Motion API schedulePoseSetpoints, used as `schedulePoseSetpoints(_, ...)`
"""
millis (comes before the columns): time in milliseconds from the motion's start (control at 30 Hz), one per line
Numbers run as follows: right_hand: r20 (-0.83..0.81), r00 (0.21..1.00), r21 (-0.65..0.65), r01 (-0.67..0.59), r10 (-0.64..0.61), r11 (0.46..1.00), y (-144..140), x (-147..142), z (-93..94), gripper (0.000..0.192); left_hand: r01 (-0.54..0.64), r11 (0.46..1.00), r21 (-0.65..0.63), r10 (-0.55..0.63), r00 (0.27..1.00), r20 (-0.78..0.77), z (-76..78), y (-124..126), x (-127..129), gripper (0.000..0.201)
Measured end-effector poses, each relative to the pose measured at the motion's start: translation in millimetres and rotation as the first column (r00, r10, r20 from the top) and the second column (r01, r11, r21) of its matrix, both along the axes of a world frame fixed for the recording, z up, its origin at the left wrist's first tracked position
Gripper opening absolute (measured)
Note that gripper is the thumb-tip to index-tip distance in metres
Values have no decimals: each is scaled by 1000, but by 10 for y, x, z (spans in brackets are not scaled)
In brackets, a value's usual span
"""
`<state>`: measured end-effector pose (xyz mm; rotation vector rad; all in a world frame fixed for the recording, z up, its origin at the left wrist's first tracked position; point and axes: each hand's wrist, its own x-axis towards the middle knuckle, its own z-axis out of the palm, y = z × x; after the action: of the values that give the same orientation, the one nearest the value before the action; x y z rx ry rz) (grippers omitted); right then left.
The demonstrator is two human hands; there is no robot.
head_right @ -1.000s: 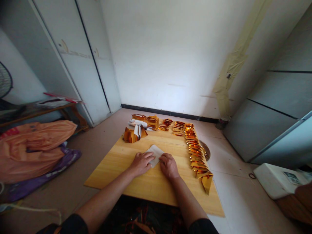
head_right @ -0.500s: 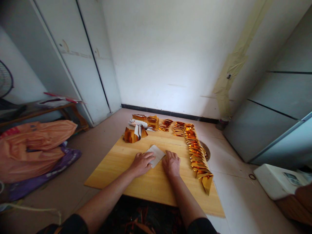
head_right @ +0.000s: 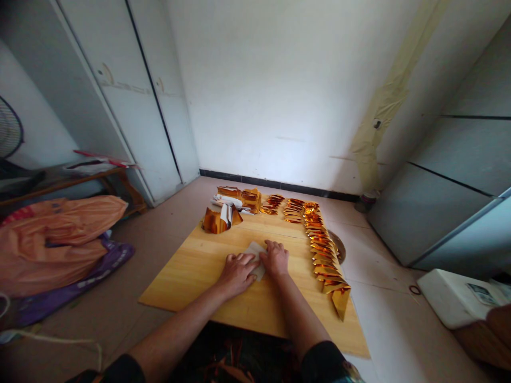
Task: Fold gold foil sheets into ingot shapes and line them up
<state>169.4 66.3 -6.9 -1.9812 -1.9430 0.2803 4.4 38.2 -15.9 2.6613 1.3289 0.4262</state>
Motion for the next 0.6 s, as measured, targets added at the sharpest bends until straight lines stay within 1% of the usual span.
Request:
schedulePoseSetpoints(100, 64, 998, -55, -4, 7, 998, 72, -11, 42, 26, -11, 1000, -2, 11, 1000, 0, 4, -7, 26, 35)
schedulePoseSetpoints(167, 77, 997, -65, -17, 22, 998, 105, -19, 57, 17, -16, 1000, -4, 16, 1000, 5, -3, 4, 28, 32)
schedulePoseSetpoints(233, 53, 997, -39, -54, 56, 998, 125, -26, 64, 15, -15, 1000, -1, 15, 1000, 15, -16, 14, 22, 31)
schedulePoseSetpoints(300, -19, 994, -14, -103, 103, 995, 136, -23, 69, 17, -8, 1000, 6, 8, 1000, 27, -28, 18, 15, 32)
schedulePoseSetpoints(367, -134, 984, -10, -122, 119, 993, 146, 0, 75, 24, -8, 1000, 9, 8, 999, 36, -34, 15, 13, 33)
schedulePoseSetpoints(433, -281, 955, -23, -103, 92, 994, 157, 46, 78, 40, -14, 1000, 7, 14, 999, 36, -32, 7, 23, 33)
schedulePoseSetpoints(500, -414, 908, -29, -85, 65, 996, 161, 103, 65, 54, -14, 1000, 7, 14, 999, 34, -22, -4, 44, 31)
schedulePoseSetpoints(567, -476, 875, -8, -100, 85, 995, 145, 150, 30, 58, -4, 1000, 9, 3, 1000, 31, -9, -12, 69, 30)
schedulePoseSetpoints(600, -468, 876, 19, -118, 113, 993, 127, 165, 5, 58, 3, 1000, 12, -4, 1000, 29, -3, -14, 79, 29)
